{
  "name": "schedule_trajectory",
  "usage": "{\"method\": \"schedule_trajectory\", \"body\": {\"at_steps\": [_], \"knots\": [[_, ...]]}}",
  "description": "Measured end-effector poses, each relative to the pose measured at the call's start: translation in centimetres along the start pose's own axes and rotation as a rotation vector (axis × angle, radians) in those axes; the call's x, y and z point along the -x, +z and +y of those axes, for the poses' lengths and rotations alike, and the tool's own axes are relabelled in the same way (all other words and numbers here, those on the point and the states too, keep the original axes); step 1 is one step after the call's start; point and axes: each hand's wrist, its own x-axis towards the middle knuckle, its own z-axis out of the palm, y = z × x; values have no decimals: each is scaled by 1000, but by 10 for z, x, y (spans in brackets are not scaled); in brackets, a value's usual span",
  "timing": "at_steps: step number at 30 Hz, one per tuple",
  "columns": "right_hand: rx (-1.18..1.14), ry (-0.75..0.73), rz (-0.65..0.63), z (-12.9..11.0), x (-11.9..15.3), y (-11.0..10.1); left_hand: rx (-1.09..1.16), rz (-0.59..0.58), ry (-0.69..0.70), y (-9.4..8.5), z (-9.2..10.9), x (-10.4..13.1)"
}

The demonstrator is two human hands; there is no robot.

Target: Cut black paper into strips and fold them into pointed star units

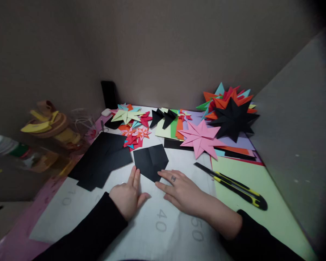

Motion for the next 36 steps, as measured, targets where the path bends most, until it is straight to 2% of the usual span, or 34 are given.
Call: {"method": "schedule_trajectory", "body": {"at_steps": [7,10,13,17,21,24,27,30,33,34,36], "knots": [[92,235,137,13,-7,7,2,-3,0,0,2,-2],[159,406,193,20,-11,12,12,-2,-2,-5,1,-6],[179,482,229,23,-12,16,33,4,19,-13,0,-12],[107,399,251,16,-6,13,78,28,43,-19,-2,-19],[-45,193,160,3,-4,10,135,81,48,-17,-8,-18],[-182,142,161,0,-5,12,168,206,51,-14,-6,-14],[-398,136,273,0,-4,14,173,457,76,-13,5,-11],[-599,59,332,-4,0,14,216,682,220,-15,15,-13],[-662,-46,364,-8,5,16,482,792,354,-21,13,-20],[-672,-53,400,-8,6,17,655,800,338,-25,11,-23],[-719,23,529,-5,5,19,1127,771,197,-36,5,-28]]}}
